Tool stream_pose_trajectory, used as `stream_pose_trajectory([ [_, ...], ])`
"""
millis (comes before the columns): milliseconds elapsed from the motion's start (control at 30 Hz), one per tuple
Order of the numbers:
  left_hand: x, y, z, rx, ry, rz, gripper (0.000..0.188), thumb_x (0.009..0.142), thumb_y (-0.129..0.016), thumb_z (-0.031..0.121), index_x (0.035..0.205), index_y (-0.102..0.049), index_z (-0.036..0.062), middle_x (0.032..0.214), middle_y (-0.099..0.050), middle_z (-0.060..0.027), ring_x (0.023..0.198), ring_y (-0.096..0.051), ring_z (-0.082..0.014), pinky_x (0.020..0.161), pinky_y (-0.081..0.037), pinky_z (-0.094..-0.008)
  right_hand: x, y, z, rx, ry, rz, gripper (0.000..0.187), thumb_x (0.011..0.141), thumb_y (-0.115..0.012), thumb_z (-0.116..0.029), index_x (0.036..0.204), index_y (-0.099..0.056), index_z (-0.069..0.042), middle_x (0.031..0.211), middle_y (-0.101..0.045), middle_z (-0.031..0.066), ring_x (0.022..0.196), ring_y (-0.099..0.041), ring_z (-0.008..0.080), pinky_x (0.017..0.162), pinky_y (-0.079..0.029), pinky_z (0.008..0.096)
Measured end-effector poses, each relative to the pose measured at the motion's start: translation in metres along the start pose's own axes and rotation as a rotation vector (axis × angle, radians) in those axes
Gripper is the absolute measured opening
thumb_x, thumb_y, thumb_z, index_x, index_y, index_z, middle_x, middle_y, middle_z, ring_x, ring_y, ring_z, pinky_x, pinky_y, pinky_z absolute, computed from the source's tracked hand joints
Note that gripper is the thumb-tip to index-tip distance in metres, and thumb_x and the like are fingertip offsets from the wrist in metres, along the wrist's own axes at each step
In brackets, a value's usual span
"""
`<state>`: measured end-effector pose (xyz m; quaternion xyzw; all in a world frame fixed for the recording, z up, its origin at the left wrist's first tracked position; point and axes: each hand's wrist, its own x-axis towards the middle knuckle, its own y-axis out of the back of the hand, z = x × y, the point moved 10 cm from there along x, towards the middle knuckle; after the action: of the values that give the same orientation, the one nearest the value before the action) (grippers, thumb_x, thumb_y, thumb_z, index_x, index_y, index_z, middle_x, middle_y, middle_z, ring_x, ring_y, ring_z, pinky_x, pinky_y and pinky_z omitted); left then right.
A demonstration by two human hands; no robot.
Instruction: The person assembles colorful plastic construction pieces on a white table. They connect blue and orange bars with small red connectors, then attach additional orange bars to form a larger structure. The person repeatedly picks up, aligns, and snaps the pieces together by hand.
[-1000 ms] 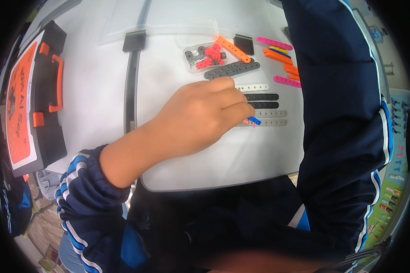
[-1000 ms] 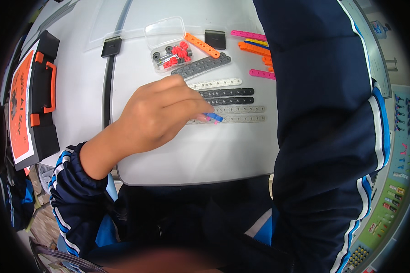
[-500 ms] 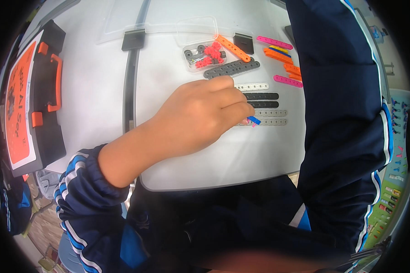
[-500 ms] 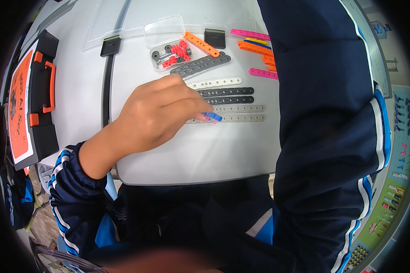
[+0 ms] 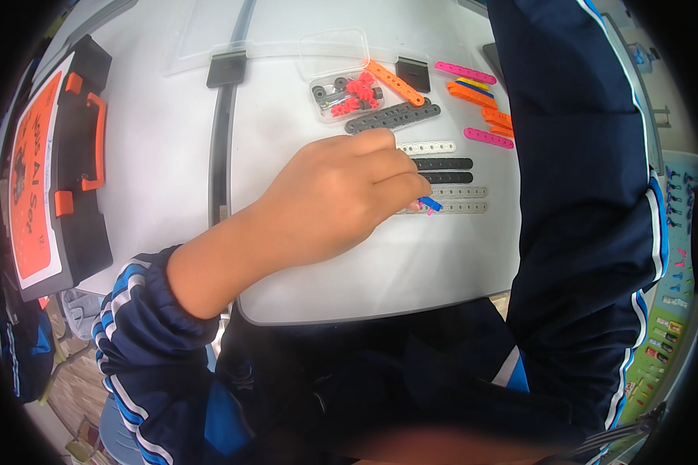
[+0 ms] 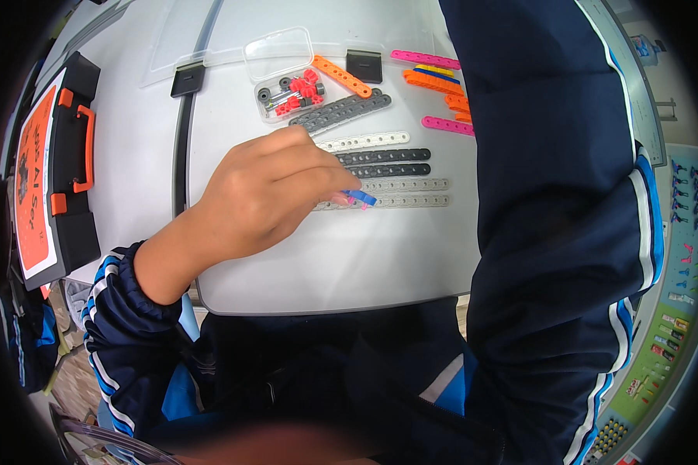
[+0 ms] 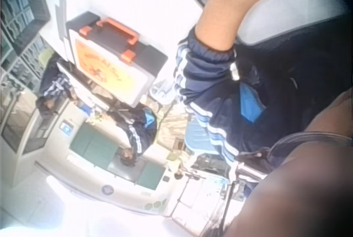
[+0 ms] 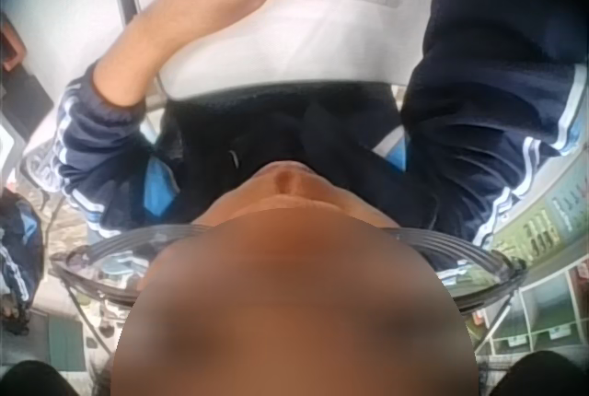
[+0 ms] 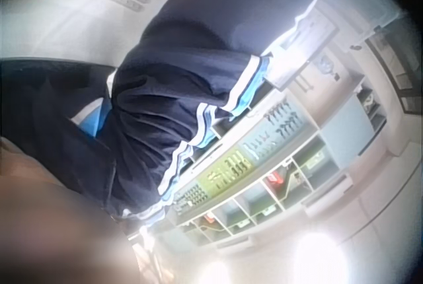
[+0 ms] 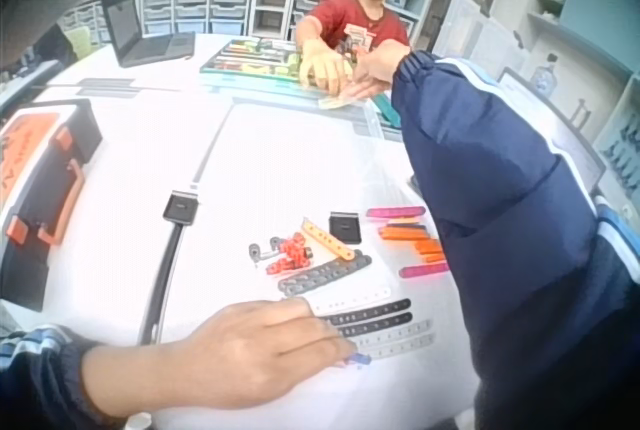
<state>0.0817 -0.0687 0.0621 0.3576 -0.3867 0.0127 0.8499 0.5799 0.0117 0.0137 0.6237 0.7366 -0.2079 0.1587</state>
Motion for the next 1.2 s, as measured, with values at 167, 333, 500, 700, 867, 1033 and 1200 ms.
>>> stream_pose_trajectory([
  [167, 0.000, 0.000, 0.000, -0.008, -0.002, 0.007, 0.022, 0.071, -0.077, 0.002, 0.092, -0.071, 0.0021, 0.084, -0.069, -0.0071, 0.073, -0.059, -0.0227, 0.061, -0.050, -0.0320, -0.008, 0.011, 0.001, 0.359, -0.002, 0.319, 0.069, 0.107, -0.018, -0.038, 0.146, -0.025, 0.018, 0.157, -0.027, 0.0305, 0.149, -0.024, 0.0398, 0.124, -0.020, 0.0507],
  [333, 0.000, 0.001, 0.001, -0.006, -0.005, 0.006, 0.022, 0.071, -0.077, 0.003, 0.092, -0.071, 0.0021, 0.085, -0.069, -0.0071, 0.073, -0.059, -0.0227, 0.061, -0.050, -0.0321, -0.004, -0.003, -0.001, 0.419, -0.013, 0.217, 0.066, 0.107, -0.017, -0.036, 0.146, -0.024, 0.017, 0.157, -0.026, 0.0297, 0.148, -0.024, 0.0399, 0.123, -0.020, 0.0518],
  [500, 0.000, 0.001, 0.001, -0.007, -0.006, 0.007, 0.021, 0.072, -0.077, 0.004, 0.092, -0.071, 0.0022, 0.085, -0.069, -0.0072, 0.074, -0.059, -0.0227, 0.061, -0.050, -0.0320, -0.002, 0.011, 0.004, 0.391, -0.035, 0.237, 0.067, 0.107, -0.014, -0.037, 0.148, -0.023, 0.016, 0.158, -0.025, 0.0282, 0.149, -0.023, 0.0390, 0.123, -0.020, 0.0517],
  [700, 0.000, 0.000, 0.001, 0.008, -0.004, -0.005, 0.020, 0.073, -0.078, 0.005, 0.092, -0.072, 0.0028, 0.085, -0.069, -0.0068, 0.074, -0.060, -0.0222, 0.061, -0.050, -0.0316, -0.007, 0.000, 0.003, 0.405, 0.039, 0.196, 0.067, 0.107, -0.016, -0.037, 0.148, -0.020, 0.017, 0.156, -0.026, 0.0312, 0.148, -0.022, 0.0422, 0.124, -0.018, 0.0526],
  [867, 0.000, 0.000, 0.001, 0.004, -0.003, -0.005, 0.020, 0.073, -0.078, 0.005, 0.092, -0.072, 0.0029, 0.084, -0.069, -0.0067, 0.074, -0.060, -0.0221, 0.061, -0.050, -0.0314, -0.015, 0.018, 0.003, 0.284, 0.064, 0.448, 0.065, 0.108, -0.014, -0.034, 0.143, -0.027, 0.019, 0.151, -0.032, 0.0358, 0.143, -0.030, 0.0478, 0.123, -0.022, 0.0563],
  [1033, 0.000, 0.000, 0.001, 0.006, -0.006, -0.001, 0.020, 0.073, -0.078, 0.005, 0.092, -0.071, 0.0025, 0.084, -0.069, -0.0069, 0.073, -0.060, -0.0222, 0.061, -0.050, -0.0317, -0.015, 0.010, 0.000, 0.104, 0.137, 0.143, 0.068, 0.108, -0.014, -0.036, 0.140, -0.031, 0.021, 0.148, -0.035, 0.0375, 0.139, -0.035, 0.0510, 0.121, -0.024, 0.0590],
  [1200, 0.000, 0.001, 0.002, 0.002, -0.011, 0.007, 0.020, 0.072, -0.077, 0.004, 0.091, -0.071, 0.0023, 0.084, -0.069, -0.0074, 0.073, -0.060, -0.0225, 0.061, -0.050, -0.0320, -0.025, 0.014, 0.006, 0.060, 0.181, 0.067, 0.068, 0.108, -0.015, -0.037, 0.140, -0.031, 0.021, 0.149, -0.033, 0.0388, 0.139, -0.033, 0.0529, 0.120, -0.024, 0.0597],
])
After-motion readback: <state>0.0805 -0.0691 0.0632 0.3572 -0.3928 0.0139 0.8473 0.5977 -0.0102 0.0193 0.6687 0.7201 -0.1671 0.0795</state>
